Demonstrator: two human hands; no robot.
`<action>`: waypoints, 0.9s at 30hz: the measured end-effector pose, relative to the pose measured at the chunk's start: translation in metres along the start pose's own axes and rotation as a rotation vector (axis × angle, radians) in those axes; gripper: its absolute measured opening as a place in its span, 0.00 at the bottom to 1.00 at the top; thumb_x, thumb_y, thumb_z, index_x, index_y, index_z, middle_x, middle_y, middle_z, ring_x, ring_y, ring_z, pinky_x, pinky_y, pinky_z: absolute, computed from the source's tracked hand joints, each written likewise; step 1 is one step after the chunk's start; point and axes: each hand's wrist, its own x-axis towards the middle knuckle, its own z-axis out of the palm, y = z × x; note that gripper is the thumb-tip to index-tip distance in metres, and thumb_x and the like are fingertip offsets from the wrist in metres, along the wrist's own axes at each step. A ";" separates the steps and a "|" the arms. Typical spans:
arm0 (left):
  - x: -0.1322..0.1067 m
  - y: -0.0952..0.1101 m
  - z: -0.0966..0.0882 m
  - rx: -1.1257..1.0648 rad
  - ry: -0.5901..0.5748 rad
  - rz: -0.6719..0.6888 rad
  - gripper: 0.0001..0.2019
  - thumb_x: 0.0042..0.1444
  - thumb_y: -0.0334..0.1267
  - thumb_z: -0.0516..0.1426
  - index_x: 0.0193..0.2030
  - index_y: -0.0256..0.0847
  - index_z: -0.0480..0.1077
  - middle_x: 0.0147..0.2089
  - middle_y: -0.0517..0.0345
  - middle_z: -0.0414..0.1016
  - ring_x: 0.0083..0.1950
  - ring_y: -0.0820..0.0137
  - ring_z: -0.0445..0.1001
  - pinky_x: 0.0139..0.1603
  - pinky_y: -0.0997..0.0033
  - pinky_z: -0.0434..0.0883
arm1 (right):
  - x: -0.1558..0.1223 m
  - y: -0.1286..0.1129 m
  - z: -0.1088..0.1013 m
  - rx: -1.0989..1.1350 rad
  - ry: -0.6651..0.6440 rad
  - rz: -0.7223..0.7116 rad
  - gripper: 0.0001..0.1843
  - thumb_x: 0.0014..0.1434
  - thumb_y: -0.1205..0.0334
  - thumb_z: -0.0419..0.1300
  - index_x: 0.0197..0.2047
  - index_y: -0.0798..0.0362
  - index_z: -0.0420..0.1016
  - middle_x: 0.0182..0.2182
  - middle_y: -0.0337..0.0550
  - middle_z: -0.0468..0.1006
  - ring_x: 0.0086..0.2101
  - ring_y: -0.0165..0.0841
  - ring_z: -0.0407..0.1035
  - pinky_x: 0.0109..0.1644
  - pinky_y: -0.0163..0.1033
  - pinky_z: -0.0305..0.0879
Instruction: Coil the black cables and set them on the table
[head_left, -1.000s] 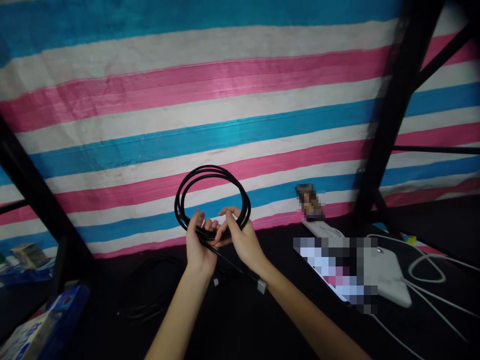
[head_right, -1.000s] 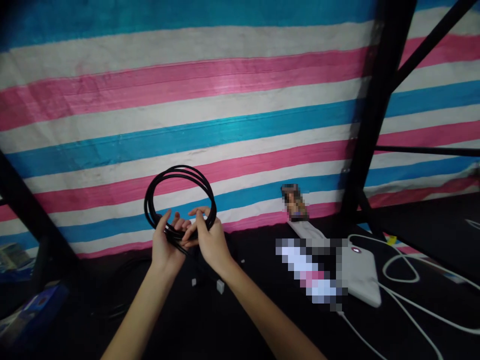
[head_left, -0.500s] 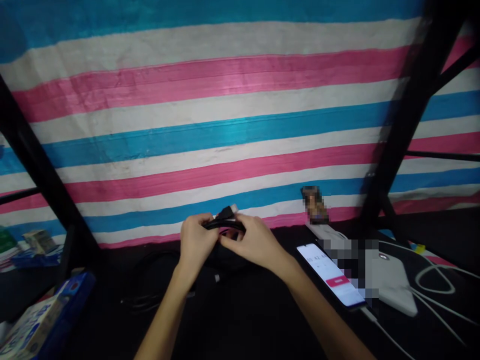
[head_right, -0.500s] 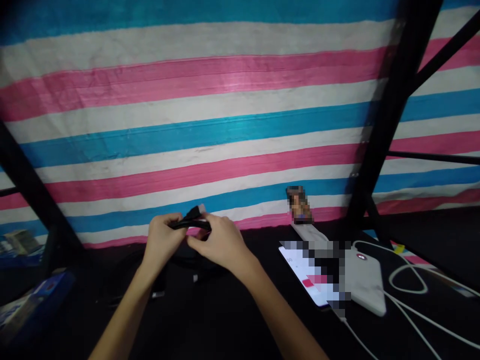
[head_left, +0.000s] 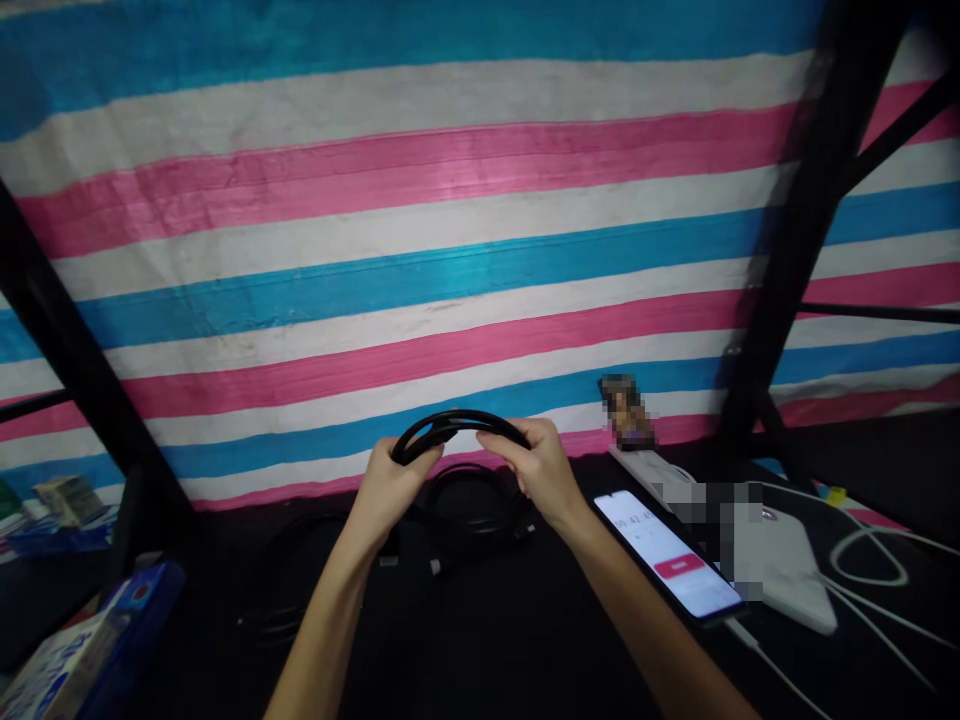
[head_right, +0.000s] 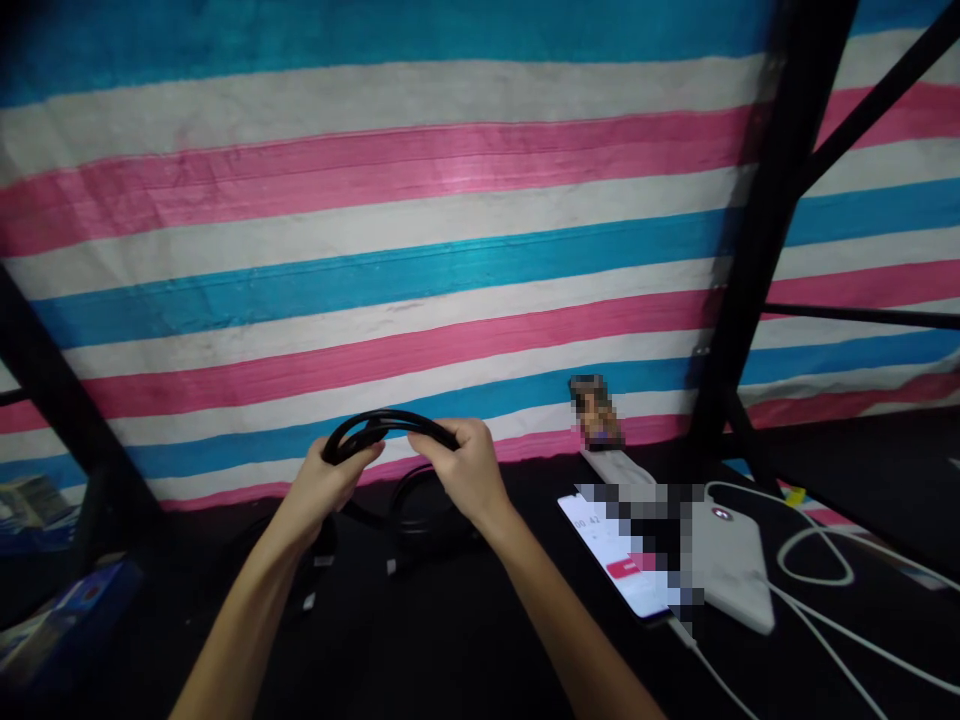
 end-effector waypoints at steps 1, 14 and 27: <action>-0.003 0.002 -0.001 -0.030 -0.057 -0.036 0.17 0.46 0.44 0.59 0.17 0.42 0.56 0.12 0.69 0.47 0.15 0.79 0.45 0.17 0.73 0.43 | 0.000 0.001 0.000 -0.042 -0.006 -0.018 0.19 0.48 0.59 0.57 0.12 0.52 0.55 0.11 0.29 0.51 0.16 0.24 0.47 0.21 0.34 0.41; 0.027 -0.032 0.002 -0.644 -0.160 -0.348 0.17 0.56 0.34 0.54 0.18 0.39 0.54 0.11 0.74 0.42 0.11 0.84 0.38 0.11 0.80 0.40 | 0.025 0.054 -0.013 -0.309 -0.135 0.216 0.11 0.58 0.54 0.54 0.36 0.55 0.68 0.19 0.37 0.71 0.21 0.30 0.70 0.26 0.34 0.64; 0.037 -0.099 0.044 -0.588 -0.046 -0.583 0.13 0.59 0.39 0.54 0.25 0.35 0.61 0.18 0.72 0.51 0.15 0.83 0.46 0.13 0.81 0.49 | 0.029 0.121 -0.023 -0.338 -0.232 0.560 0.11 0.55 0.71 0.51 0.42 0.57 0.66 0.25 0.42 0.74 0.17 0.29 0.69 0.19 0.31 0.62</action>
